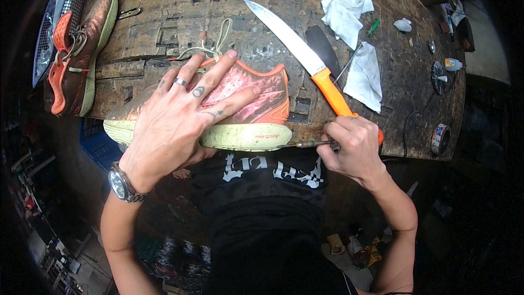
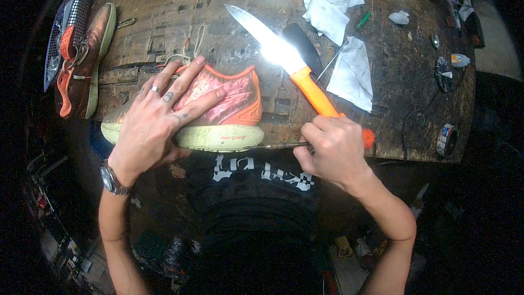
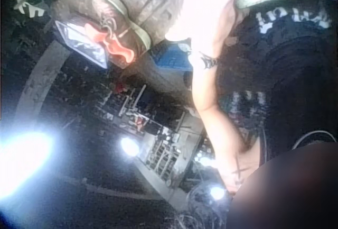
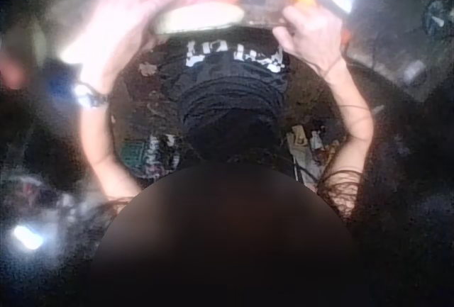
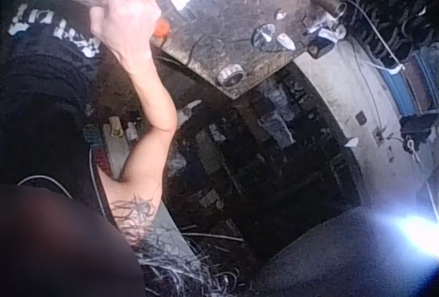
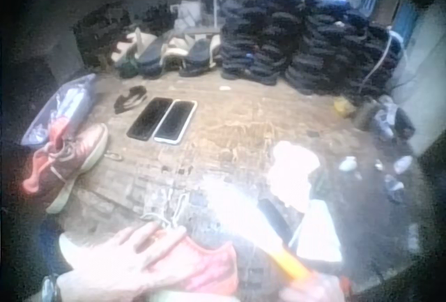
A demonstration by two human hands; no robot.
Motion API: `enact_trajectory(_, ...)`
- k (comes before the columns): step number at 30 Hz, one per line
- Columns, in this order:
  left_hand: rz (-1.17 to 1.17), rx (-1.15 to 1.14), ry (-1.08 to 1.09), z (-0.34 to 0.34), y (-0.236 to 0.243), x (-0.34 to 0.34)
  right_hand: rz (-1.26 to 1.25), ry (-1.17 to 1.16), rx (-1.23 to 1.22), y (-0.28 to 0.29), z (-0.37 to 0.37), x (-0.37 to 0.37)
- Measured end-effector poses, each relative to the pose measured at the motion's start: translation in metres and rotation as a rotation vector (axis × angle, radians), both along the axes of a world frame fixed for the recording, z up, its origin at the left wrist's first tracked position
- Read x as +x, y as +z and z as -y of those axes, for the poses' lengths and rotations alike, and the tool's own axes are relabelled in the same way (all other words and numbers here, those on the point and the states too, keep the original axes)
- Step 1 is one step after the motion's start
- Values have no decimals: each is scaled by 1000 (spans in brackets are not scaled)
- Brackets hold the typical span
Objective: The person uses a rotary tool to grind the sole of a running shoe, then wipes the area with a cloth. The person repeats grinding and wiping on different sections of the sole and upper, handling the shoe and tools throughout.
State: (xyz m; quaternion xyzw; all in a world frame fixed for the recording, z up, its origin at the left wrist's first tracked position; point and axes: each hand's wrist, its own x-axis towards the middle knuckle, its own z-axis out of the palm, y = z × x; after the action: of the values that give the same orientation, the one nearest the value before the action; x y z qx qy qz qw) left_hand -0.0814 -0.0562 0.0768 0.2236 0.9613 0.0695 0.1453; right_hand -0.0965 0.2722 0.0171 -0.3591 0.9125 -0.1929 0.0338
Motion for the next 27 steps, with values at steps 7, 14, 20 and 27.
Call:
enact_trajectory(7, 8, 6, 4, 0, 0, 1, 13, 6, 19, 6, 6, 0)
enact_trajectory(14, -10, 3, 2, 1, -1, 1, 32, 16, 42, 13, 12, 1)
enact_trajectory(20, -17, 8, -2, 2, -3, 2, 30, 15, 68, 16, 12, 1)
enact_trajectory(27, -23, 10, -3, 2, -4, 1, 21, 10, 88, 18, 9, 1)
